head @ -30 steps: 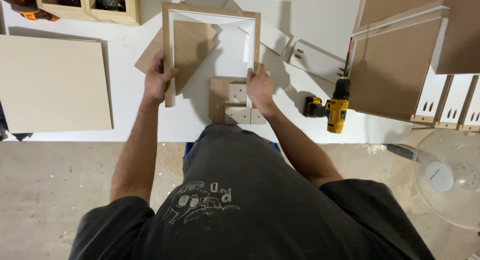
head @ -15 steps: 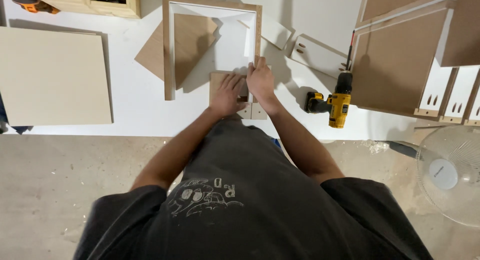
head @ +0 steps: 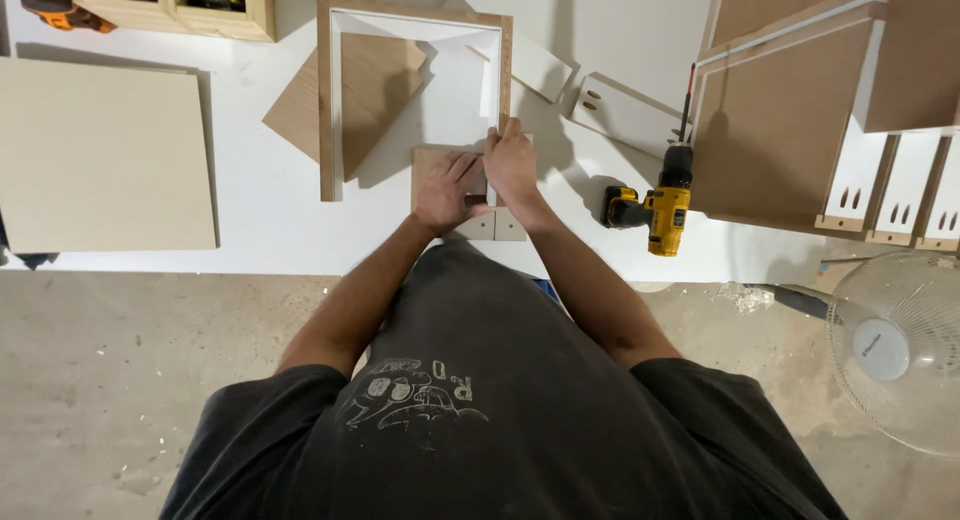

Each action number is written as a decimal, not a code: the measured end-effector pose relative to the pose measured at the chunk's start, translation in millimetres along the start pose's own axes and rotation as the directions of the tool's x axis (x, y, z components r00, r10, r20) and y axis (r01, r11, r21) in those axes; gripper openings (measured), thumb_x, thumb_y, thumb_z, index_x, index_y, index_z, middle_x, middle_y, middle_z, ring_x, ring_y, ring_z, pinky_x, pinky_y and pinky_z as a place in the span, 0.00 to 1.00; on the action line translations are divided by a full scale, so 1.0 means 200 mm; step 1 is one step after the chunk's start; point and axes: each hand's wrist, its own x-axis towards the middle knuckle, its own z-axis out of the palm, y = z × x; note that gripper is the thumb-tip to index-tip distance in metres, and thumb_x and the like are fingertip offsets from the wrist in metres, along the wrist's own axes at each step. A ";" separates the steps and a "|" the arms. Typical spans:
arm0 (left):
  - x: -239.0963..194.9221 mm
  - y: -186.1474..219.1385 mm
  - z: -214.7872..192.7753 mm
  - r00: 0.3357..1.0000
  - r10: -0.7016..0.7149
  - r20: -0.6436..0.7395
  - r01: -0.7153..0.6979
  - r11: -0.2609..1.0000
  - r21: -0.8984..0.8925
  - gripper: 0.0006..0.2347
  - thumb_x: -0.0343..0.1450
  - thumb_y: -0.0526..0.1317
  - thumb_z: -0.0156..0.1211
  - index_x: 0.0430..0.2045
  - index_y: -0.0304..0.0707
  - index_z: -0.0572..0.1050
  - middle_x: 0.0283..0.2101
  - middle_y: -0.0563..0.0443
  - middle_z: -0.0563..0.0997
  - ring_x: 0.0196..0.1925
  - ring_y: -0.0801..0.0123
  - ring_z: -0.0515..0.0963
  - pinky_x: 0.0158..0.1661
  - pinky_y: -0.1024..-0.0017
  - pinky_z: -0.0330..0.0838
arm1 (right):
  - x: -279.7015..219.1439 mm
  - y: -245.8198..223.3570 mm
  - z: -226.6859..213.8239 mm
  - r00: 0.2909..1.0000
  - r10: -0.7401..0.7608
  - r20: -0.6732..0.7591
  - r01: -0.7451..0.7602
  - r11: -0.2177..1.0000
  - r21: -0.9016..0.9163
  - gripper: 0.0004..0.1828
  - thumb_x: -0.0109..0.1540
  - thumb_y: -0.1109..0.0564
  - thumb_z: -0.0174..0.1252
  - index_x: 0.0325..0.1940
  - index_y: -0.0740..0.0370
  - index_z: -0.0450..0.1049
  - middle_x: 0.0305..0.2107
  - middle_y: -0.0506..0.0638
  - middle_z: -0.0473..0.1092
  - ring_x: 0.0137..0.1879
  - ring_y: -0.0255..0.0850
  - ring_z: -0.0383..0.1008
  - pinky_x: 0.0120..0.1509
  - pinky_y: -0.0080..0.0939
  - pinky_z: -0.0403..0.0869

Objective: Assemble wooden panels into a box structure using a power drill and screws

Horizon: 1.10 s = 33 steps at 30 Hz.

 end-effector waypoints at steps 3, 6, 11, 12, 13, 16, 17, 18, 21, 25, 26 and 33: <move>0.01 0.03 -0.02 0.999 -0.035 0.034 0.034 0.999 0.009 0.39 0.60 0.66 0.70 0.60 0.39 0.73 0.59 0.44 0.74 0.65 0.50 0.70 0.67 0.56 0.61 | 0.01 0.00 0.00 1.000 0.026 0.002 -0.026 1.000 -0.010 0.19 0.71 0.45 0.42 0.48 0.64 0.63 0.30 0.62 0.74 0.40 0.62 0.82 0.41 0.59 0.81; 0.01 0.03 -0.04 0.996 -0.056 0.071 0.055 0.998 0.016 0.39 0.60 0.66 0.70 0.60 0.39 0.73 0.60 0.45 0.74 0.66 0.52 0.70 0.67 0.57 0.61 | 0.00 -0.02 -0.02 1.000 0.031 -0.002 -0.031 0.999 0.020 0.18 0.71 0.45 0.42 0.48 0.64 0.63 0.30 0.64 0.75 0.40 0.63 0.82 0.41 0.61 0.80; 0.00 0.03 -0.06 0.993 -0.066 0.096 0.067 0.998 -0.007 0.38 0.59 0.62 0.74 0.60 0.38 0.73 0.60 0.45 0.73 0.66 0.51 0.69 0.67 0.55 0.62 | -0.04 -0.06 -0.07 1.000 0.030 -0.006 -0.029 0.997 0.064 0.17 0.71 0.46 0.42 0.48 0.64 0.64 0.30 0.64 0.75 0.40 0.62 0.82 0.40 0.60 0.80; 0.00 0.04 -0.05 0.992 -0.078 0.097 0.077 0.997 0.010 0.39 0.59 0.64 0.73 0.60 0.39 0.73 0.60 0.46 0.72 0.66 0.52 0.69 0.66 0.56 0.62 | -0.06 -0.07 -0.10 0.999 0.050 -0.001 -0.050 0.995 0.081 0.17 0.71 0.46 0.42 0.48 0.64 0.64 0.31 0.64 0.75 0.40 0.64 0.82 0.40 0.62 0.79; 0.02 0.05 -0.07 0.992 -0.076 0.098 0.075 0.997 0.009 0.39 0.59 0.64 0.73 0.60 0.39 0.73 0.60 0.46 0.72 0.66 0.52 0.69 0.66 0.56 0.62 | -0.04 -0.07 -0.09 0.999 0.052 -0.002 -0.051 0.995 0.081 0.17 0.71 0.46 0.42 0.48 0.64 0.64 0.31 0.64 0.75 0.40 0.64 0.82 0.40 0.62 0.79; 0.03 0.05 -0.08 0.999 -0.020 0.048 0.017 0.998 0.061 0.48 0.49 0.71 0.72 0.60 0.39 0.72 0.59 0.45 0.72 0.65 0.52 0.70 0.67 0.58 0.61 | -0.03 -0.06 -0.07 0.999 0.004 -0.048 -0.002 1.000 0.024 0.16 0.72 0.48 0.42 0.49 0.64 0.64 0.30 0.62 0.75 0.38 0.61 0.82 0.39 0.59 0.80; 0.04 0.03 -0.05 0.999 -0.010 0.033 0.008 0.998 0.067 0.47 0.51 0.71 0.71 0.60 0.39 0.72 0.59 0.45 0.72 0.64 0.52 0.70 0.66 0.58 0.61 | -0.03 -0.07 -0.08 0.998 -0.008 -0.059 0.008 1.000 0.012 0.15 0.72 0.49 0.43 0.50 0.65 0.64 0.30 0.62 0.75 0.39 0.60 0.82 0.39 0.58 0.81; 0.02 0.03 -0.02 1.000 -0.002 0.023 0.001 0.998 0.069 0.47 0.52 0.72 0.70 0.60 0.39 0.72 0.59 0.45 0.72 0.64 0.51 0.70 0.65 0.57 0.62 | -0.05 -0.07 -0.08 0.998 -0.015 -0.066 0.015 1.000 -0.002 0.15 0.72 0.49 0.43 0.50 0.65 0.63 0.30 0.62 0.74 0.39 0.59 0.82 0.40 0.57 0.81; 0.05 0.06 -0.09 1.000 -0.003 -0.004 0.003 1.000 0.022 0.40 0.60 0.67 0.68 0.60 0.37 0.72 0.57 0.44 0.73 0.61 0.50 0.72 0.64 0.58 0.63 | -0.05 -0.08 -0.09 0.999 0.000 -0.047 0.002 0.999 0.039 0.16 0.72 0.48 0.42 0.50 0.65 0.63 0.30 0.62 0.74 0.38 0.61 0.82 0.39 0.59 0.80; 0.03 0.02 -0.01 1.000 -0.007 -0.018 0.007 1.000 0.016 0.40 0.61 0.70 0.65 0.60 0.40 0.73 0.57 0.46 0.74 0.62 0.52 0.72 0.63 0.57 0.63 | 0.00 0.00 0.00 0.998 0.000 -0.057 0.001 1.000 0.027 0.17 0.72 0.47 0.42 0.49 0.64 0.63 0.30 0.61 0.74 0.38 0.61 0.82 0.38 0.60 0.80; 0.03 0.03 -0.02 1.000 -0.017 0.004 0.017 0.999 0.031 0.39 0.61 0.68 0.67 0.60 0.40 0.73 0.57 0.46 0.74 0.61 0.52 0.72 0.61 0.58 0.64 | 0.01 0.01 0.02 0.997 -0.007 -0.081 0.008 1.000 0.005 0.17 0.71 0.46 0.43 0.48 0.63 0.63 0.29 0.61 0.74 0.37 0.61 0.82 0.37 0.60 0.80; 0.00 0.01 -0.01 0.996 -0.066 0.059 0.062 0.996 0.064 0.40 0.56 0.65 0.72 0.59 0.42 0.73 0.59 0.50 0.73 0.62 0.56 0.72 0.57 0.61 0.66 | -0.01 0.00 0.04 0.985 -0.045 -0.169 0.040 0.999 -0.032 0.14 0.70 0.47 0.47 0.46 0.62 0.63 0.26 0.60 0.74 0.34 0.61 0.82 0.35 0.61 0.79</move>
